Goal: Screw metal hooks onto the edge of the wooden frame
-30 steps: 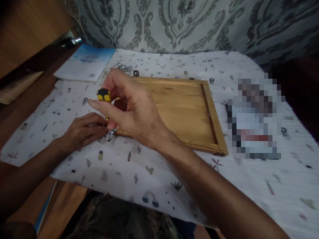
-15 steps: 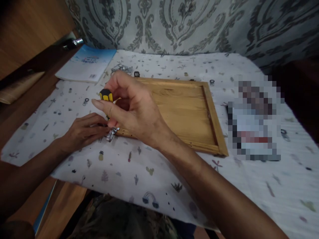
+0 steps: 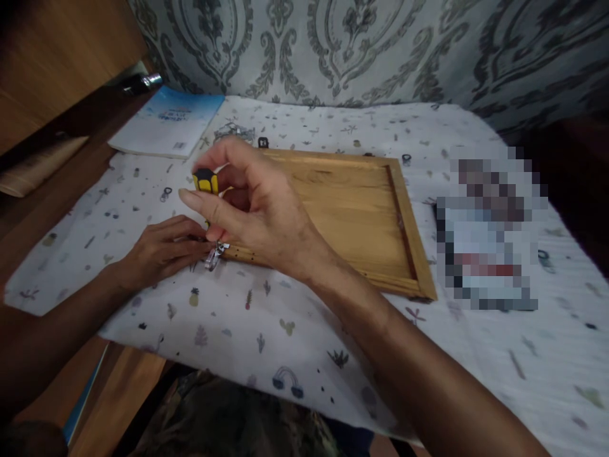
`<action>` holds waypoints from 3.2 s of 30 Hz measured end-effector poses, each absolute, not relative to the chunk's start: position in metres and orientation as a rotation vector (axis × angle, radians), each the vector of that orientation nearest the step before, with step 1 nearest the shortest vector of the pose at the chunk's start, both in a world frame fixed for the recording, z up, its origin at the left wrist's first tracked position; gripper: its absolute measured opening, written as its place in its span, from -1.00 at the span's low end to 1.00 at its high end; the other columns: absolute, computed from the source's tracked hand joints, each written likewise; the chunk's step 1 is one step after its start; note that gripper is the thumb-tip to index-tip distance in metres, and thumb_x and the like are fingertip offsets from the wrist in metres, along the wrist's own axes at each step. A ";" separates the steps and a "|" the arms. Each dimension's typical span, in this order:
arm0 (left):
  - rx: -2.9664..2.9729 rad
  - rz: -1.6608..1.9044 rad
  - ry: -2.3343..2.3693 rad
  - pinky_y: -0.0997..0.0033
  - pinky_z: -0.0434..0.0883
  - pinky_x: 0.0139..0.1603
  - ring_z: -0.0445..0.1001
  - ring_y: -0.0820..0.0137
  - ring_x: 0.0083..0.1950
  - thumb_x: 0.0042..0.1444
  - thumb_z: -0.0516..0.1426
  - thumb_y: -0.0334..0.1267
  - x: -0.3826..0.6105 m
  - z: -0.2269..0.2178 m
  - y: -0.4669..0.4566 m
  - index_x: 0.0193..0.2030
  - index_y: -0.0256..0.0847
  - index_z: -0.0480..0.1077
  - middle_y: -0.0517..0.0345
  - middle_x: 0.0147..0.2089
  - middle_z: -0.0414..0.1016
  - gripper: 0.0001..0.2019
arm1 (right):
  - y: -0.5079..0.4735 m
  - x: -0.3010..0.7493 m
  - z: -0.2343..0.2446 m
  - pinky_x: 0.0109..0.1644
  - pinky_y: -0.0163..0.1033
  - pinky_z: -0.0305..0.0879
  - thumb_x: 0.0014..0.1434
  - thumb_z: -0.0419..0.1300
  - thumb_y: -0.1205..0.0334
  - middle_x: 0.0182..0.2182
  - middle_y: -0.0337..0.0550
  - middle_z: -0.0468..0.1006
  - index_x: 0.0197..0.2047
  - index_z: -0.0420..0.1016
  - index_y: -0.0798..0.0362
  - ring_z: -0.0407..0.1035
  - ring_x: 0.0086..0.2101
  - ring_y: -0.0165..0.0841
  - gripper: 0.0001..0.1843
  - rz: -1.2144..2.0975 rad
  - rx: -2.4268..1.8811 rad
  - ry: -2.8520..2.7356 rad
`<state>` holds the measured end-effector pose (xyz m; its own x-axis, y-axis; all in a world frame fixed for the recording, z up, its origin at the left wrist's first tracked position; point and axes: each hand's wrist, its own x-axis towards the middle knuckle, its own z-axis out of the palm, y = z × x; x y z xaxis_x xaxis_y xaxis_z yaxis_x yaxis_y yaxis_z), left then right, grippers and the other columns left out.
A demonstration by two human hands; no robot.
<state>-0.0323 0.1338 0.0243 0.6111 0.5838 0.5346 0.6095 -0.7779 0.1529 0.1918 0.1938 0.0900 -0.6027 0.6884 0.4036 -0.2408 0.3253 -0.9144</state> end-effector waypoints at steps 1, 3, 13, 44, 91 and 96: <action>-2.784 -0.895 -1.031 0.37 0.46 -0.23 0.43 0.39 -0.21 0.23 0.21 -0.39 -0.032 0.025 0.134 -0.05 -0.22 0.48 0.06 -0.20 0.52 -0.84 | 0.194 0.193 0.091 -0.42 -0.35 0.53 0.20 0.34 0.10 -0.38 -0.37 0.52 -0.17 0.46 -0.04 0.48 -0.52 -0.49 -0.80 1.412 -0.393 -1.775; -2.790 -0.890 -1.036 0.37 0.45 -0.23 0.43 0.39 -0.21 0.23 0.21 -0.39 -0.032 0.025 0.134 -0.08 -0.22 0.48 0.06 -0.20 0.52 -0.87 | 0.195 0.195 0.092 -0.41 -0.33 0.53 0.23 0.31 0.07 -0.38 -0.33 0.55 -0.14 0.51 -0.06 0.51 -0.50 -0.45 -0.81 1.423 -0.393 -1.799; -2.771 -0.893 -1.048 0.37 0.46 -0.21 0.48 0.38 -0.18 0.27 0.18 -0.33 -0.034 0.022 0.134 -0.06 -0.18 0.49 0.05 -0.17 0.55 -0.87 | 0.193 0.190 0.091 -0.57 -0.42 0.42 0.08 0.42 -0.01 -0.44 -0.43 0.50 -0.32 0.36 -0.03 0.44 -0.61 -0.53 -0.65 1.403 -0.434 -1.728; -2.806 -0.935 -1.055 0.36 0.50 -0.19 0.49 0.36 -0.14 0.26 0.20 -0.29 -0.035 0.022 0.137 -0.08 -0.19 0.48 0.04 -0.14 0.53 -0.87 | 0.190 0.191 0.090 -0.48 -0.37 0.48 0.17 0.32 0.26 -0.32 -0.33 0.52 -0.19 0.46 -0.02 0.45 -0.54 -0.50 -0.85 1.486 -0.357 -1.776; -2.952 -0.970 -1.215 0.21 0.46 0.02 0.43 0.25 0.02 0.16 0.26 0.00 -0.035 0.022 0.137 0.07 -0.13 0.45 0.03 -0.02 0.43 -0.60 | 0.184 0.191 0.092 -0.48 -0.42 0.42 0.23 0.29 0.21 -0.34 -0.33 0.46 -0.27 0.39 0.06 0.39 -0.51 -0.56 -0.84 1.337 -0.323 -1.860; -2.988 -0.990 -1.241 0.20 0.46 0.04 0.43 0.24 0.04 0.15 0.28 -0.01 -0.036 0.023 0.137 0.06 -0.11 0.46 0.03 -0.01 0.43 -0.61 | 0.186 0.193 0.093 -0.47 -0.45 0.38 0.26 0.26 0.20 -0.39 -0.36 0.41 -0.29 0.31 0.03 0.36 -0.51 -0.57 -0.81 1.360 -0.288 -1.896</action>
<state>-0.0358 0.1370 0.0230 0.5661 0.7086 0.4213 0.5684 -0.7056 0.4231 0.1929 0.1857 0.0933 -0.6781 0.5795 0.4521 -0.2426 0.4042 -0.8819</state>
